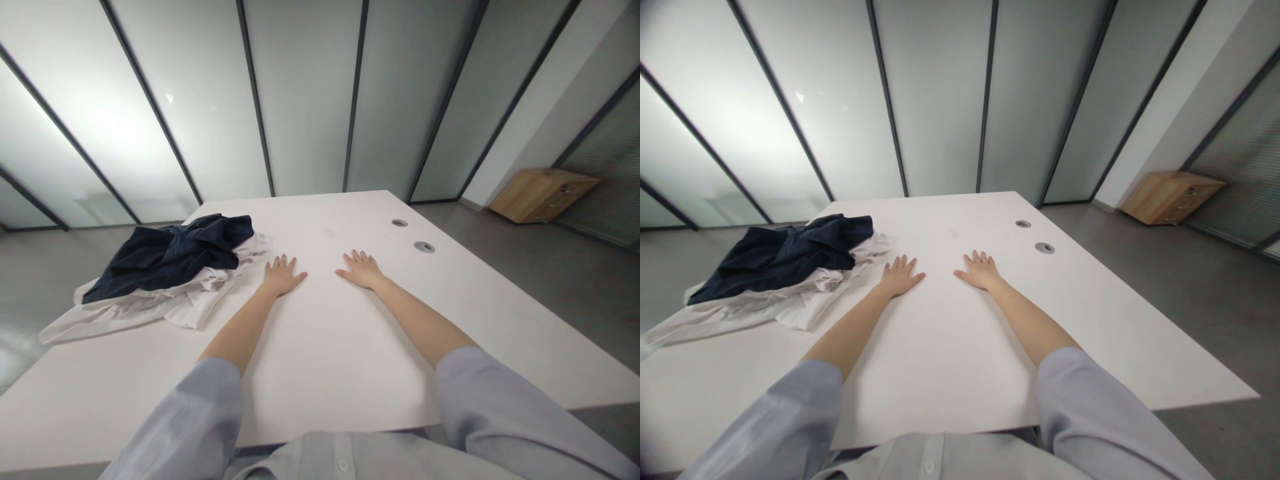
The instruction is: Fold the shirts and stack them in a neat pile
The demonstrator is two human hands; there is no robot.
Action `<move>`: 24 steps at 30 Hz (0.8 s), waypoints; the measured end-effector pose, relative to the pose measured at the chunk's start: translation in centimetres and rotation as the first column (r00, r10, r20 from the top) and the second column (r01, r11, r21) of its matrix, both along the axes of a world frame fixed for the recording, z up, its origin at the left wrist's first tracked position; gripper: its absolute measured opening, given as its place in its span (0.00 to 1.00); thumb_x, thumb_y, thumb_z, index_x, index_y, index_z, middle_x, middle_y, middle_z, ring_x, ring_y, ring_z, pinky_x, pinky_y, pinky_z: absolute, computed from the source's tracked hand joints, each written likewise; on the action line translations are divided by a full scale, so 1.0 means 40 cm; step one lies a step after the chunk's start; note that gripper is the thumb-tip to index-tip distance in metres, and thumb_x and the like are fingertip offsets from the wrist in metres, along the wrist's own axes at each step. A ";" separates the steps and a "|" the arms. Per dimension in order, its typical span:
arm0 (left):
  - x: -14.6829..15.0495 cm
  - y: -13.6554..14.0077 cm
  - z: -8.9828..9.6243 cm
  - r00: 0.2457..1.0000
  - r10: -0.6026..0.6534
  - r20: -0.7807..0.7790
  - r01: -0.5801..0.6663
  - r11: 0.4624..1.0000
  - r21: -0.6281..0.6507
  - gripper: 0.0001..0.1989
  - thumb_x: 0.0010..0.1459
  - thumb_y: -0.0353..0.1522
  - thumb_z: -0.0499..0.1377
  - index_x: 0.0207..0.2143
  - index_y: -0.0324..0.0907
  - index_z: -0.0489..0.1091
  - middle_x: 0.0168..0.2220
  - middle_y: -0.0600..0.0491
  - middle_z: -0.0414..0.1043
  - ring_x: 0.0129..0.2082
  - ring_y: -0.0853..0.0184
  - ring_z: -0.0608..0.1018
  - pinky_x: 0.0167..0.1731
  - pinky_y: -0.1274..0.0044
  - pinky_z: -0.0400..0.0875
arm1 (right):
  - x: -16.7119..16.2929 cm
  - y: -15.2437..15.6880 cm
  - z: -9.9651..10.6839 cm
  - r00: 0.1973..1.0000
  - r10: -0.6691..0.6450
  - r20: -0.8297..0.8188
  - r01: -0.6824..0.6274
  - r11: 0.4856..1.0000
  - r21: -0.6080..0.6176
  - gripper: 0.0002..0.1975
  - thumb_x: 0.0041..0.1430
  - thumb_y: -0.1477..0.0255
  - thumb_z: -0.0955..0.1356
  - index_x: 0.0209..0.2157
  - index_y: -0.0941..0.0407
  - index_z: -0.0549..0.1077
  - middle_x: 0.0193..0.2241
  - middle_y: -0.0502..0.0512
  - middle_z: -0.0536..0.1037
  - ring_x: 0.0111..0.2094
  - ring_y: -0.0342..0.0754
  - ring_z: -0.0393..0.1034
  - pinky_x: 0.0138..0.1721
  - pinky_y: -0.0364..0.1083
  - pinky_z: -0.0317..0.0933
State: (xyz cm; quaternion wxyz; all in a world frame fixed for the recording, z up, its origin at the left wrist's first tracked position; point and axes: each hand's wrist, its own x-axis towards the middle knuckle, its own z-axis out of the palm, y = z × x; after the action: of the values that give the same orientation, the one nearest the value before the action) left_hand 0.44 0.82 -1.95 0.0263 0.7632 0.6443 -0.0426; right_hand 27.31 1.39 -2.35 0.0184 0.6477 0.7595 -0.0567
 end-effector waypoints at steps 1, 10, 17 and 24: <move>0.000 0.000 0.000 1.000 0.001 0.002 -0.001 1.000 -0.002 0.42 0.60 0.58 0.35 0.69 0.44 0.44 0.70 0.42 0.38 0.68 0.48 0.46 0.62 0.54 0.44 | 0.001 0.000 -0.001 1.000 0.001 -0.002 -0.001 1.000 0.000 0.47 0.57 0.39 0.50 0.68 0.55 0.48 0.69 0.64 0.44 0.67 0.66 0.37 0.64 0.61 0.35; 0.001 0.000 0.003 1.000 0.001 -0.011 -0.001 1.000 -0.002 0.42 0.60 0.58 0.35 0.69 0.45 0.44 0.70 0.43 0.38 0.68 0.48 0.46 0.62 0.55 0.44 | 0.000 -0.001 0.003 1.000 -0.004 -0.004 0.004 1.000 -0.006 0.46 0.57 0.39 0.50 0.68 0.54 0.47 0.69 0.64 0.44 0.68 0.66 0.37 0.64 0.62 0.34; -0.001 0.002 -0.001 1.000 -0.002 0.009 0.002 1.000 0.003 0.42 0.60 0.59 0.35 0.69 0.45 0.44 0.70 0.42 0.38 0.68 0.47 0.46 0.62 0.54 0.44 | 0.003 0.001 0.003 1.000 0.007 -0.007 -0.007 1.000 -0.011 0.46 0.57 0.39 0.50 0.68 0.55 0.48 0.69 0.64 0.44 0.67 0.66 0.37 0.64 0.61 0.35; -0.002 0.001 0.000 1.000 -0.002 -0.003 0.002 1.000 0.010 0.42 0.60 0.58 0.35 0.69 0.45 0.44 0.70 0.43 0.39 0.68 0.48 0.47 0.62 0.55 0.45 | 0.005 0.003 -0.002 1.000 0.007 -0.013 -0.007 1.000 -0.006 0.47 0.57 0.39 0.50 0.68 0.54 0.48 0.69 0.64 0.43 0.68 0.66 0.37 0.64 0.62 0.35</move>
State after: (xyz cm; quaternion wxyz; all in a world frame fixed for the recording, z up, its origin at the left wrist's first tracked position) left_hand 0.37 0.88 -1.96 0.0214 0.7640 0.6436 -0.0405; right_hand 27.50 1.52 -2.44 0.0158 0.6445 0.7619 -0.0631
